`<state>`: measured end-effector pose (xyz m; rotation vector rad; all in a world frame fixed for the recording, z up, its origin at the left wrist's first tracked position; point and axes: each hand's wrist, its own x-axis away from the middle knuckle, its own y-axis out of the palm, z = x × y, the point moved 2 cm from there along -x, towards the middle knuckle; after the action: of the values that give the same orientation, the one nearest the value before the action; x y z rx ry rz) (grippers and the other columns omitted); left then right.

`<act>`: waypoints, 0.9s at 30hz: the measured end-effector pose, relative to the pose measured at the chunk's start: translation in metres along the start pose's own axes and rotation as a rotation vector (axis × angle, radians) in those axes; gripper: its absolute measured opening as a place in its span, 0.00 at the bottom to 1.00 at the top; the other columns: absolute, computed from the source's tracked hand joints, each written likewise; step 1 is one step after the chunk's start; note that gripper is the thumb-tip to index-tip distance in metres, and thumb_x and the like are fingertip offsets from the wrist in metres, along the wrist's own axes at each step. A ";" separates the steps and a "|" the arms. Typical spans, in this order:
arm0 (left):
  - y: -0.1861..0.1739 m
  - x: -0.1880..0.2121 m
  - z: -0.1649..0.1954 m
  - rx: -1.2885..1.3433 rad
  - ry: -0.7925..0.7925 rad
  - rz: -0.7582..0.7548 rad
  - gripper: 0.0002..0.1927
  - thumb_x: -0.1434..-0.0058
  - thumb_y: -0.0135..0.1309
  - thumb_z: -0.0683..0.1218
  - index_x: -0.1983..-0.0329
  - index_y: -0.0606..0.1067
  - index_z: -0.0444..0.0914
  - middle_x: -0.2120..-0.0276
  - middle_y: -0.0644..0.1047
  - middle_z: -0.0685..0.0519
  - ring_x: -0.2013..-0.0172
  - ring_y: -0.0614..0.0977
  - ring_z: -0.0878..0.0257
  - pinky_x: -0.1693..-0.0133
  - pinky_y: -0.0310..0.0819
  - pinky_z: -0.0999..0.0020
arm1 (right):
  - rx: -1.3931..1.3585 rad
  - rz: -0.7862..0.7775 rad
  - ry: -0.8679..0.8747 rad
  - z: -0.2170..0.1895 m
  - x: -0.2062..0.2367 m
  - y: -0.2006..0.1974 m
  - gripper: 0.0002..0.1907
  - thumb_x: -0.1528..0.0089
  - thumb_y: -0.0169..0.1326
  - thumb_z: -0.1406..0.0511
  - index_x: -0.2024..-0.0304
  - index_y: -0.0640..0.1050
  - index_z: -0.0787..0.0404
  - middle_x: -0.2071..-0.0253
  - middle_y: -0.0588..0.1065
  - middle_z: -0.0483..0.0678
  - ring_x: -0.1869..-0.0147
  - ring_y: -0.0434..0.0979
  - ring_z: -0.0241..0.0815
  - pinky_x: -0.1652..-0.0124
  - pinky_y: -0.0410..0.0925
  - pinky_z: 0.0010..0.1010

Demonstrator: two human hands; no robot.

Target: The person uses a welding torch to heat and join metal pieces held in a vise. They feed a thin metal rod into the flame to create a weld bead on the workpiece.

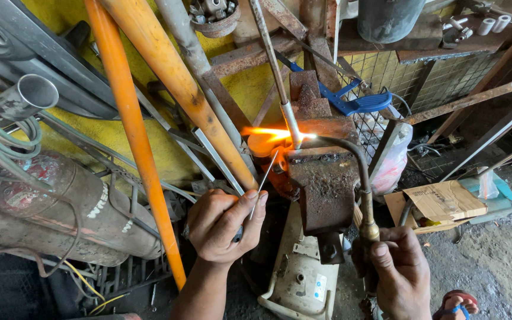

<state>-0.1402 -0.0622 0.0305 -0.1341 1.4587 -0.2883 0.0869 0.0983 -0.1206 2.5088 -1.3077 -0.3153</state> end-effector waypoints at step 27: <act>-0.020 0.041 -0.039 -0.242 -0.740 0.156 0.03 0.33 0.61 0.38 0.58 0.79 0.32 0.65 0.77 0.55 0.67 0.72 0.69 0.63 0.67 0.75 | 0.010 -0.312 0.233 -0.009 -0.061 -0.050 0.09 0.35 0.52 0.64 0.55 0.72 0.63 0.70 0.78 0.55 0.75 0.71 0.38 0.76 0.64 0.28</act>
<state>-0.1772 -0.0895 -0.0076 -0.2870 0.7551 0.0717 0.0938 0.1775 -0.1262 2.6601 -0.8339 -0.0766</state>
